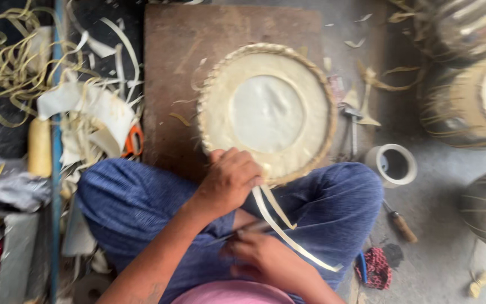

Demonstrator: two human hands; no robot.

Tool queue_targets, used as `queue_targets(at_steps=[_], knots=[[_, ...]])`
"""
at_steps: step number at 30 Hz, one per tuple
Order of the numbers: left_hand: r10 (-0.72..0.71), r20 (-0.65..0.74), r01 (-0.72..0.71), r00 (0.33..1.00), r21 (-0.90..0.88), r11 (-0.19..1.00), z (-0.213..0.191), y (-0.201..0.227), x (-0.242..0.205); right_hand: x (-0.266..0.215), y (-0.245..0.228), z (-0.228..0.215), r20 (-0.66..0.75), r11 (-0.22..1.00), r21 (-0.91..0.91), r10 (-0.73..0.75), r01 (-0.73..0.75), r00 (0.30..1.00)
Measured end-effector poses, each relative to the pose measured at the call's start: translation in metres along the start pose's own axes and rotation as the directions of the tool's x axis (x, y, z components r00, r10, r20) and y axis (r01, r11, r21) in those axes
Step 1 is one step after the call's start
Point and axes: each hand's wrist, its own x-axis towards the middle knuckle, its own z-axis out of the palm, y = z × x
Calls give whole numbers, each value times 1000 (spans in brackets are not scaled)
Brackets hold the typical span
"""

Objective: The person threads and weaves leather strips around the rim of a drum using a metal tool.

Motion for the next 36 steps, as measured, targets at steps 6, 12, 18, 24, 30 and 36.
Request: queue_targets(at_steps=[6, 12, 18, 24, 30, 36], knots=[[30, 7, -30, 1000, -34, 999, 2, 3, -8, -23, -31, -54, -527, 955, 169, 295, -242, 797], [20, -5, -20, 1000, -2, 1000, -3, 9, -10, 5, 16, -36, -285, 653, 426, 754, -626, 592], [-72, -21, 71, 997, -53, 996, 3, 4, -13, -40, 55, -6, -353, 788, 501, 564, -358, 747], [85, -17, -86, 996, -51, 995, -12, 1, -11, -106, 46, 17, -292, 534, 842, 576, -81, 764], [141, 61, -147, 988, 109, 983, -13, 2, -5, -82, 44, 33, -440, 327, 891, 453, 314, 775], [165, 120, -183, 979, 160, 970, -4, 0, -12, -84, 34, 17, -503, 305, 854, 271, 422, 821]])
